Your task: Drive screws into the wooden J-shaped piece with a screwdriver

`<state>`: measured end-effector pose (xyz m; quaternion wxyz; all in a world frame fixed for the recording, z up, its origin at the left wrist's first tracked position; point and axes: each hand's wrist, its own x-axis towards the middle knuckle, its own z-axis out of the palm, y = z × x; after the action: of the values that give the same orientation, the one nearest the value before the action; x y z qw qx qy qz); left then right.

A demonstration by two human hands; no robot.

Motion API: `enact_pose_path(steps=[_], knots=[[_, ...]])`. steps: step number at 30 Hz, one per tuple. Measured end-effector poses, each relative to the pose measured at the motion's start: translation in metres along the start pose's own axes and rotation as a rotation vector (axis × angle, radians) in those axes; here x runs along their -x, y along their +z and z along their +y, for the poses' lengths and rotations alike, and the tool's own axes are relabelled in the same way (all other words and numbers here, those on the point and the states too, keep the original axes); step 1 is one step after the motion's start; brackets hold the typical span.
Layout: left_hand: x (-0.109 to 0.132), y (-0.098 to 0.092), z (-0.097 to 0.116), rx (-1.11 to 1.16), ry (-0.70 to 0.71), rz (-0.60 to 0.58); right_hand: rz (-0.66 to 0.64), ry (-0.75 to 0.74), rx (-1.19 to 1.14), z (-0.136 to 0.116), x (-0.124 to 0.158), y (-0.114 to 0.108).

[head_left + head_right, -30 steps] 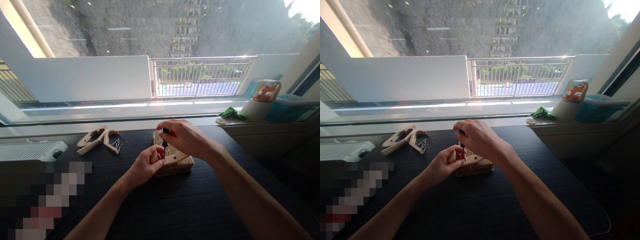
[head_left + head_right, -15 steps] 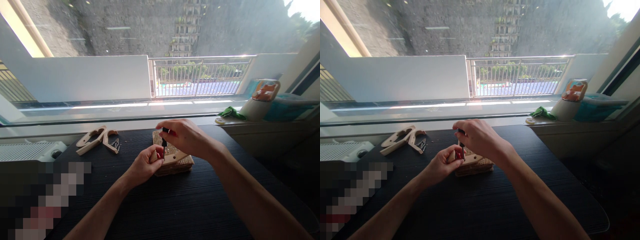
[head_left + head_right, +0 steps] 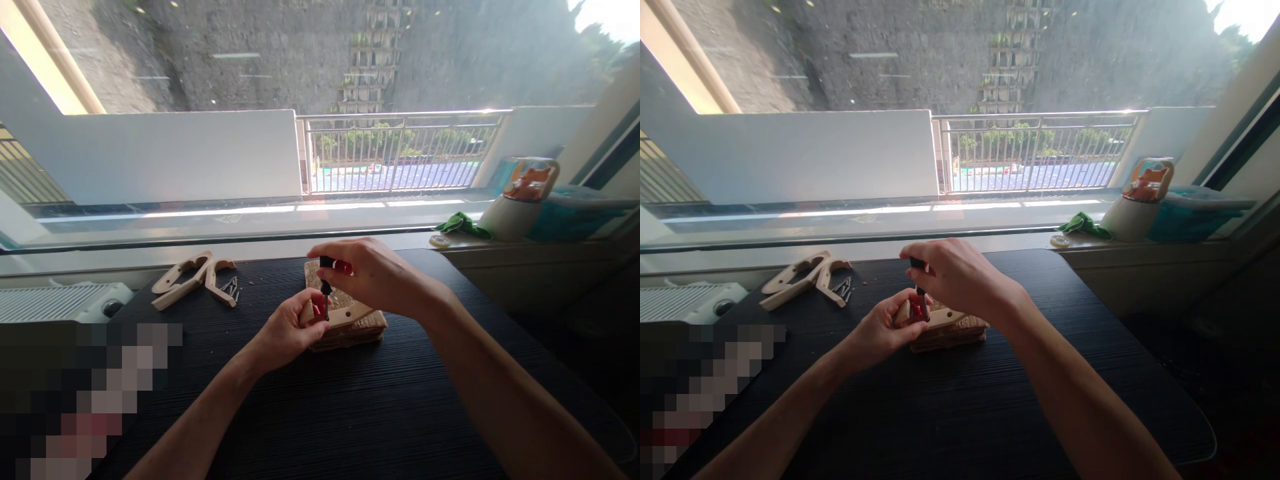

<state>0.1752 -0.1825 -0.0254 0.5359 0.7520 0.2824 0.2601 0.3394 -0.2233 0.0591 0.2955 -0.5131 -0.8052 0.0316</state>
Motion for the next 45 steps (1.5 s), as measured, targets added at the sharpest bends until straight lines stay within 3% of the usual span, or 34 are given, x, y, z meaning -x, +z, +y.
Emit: enact_pose_path(steps=[18, 24, 31, 38, 45], knots=[[0.0, -0.004, -0.003, -0.056, 0.009, -0.048, 0.021, -0.029, 0.04, -0.001, -0.001, 0.0], [0.0, -0.004, -0.005, -0.042, 0.015, -0.045, -0.071, -0.087, 0.025, -0.01, 0.002, -0.002], [0.0, -0.005, -0.005, -0.088, 0.021, -0.035, -0.019, 0.008, 0.098, 0.001, 0.001, -0.003], [0.0, -0.004, -0.004, -0.05, -0.007, -0.062, -0.02, -0.067, 0.048, -0.006, 0.004, -0.003], [0.0, -0.005, -0.006, -0.12, 0.004, -0.034, -0.008, -0.032, 0.147, 0.0, 0.002, -0.004]])
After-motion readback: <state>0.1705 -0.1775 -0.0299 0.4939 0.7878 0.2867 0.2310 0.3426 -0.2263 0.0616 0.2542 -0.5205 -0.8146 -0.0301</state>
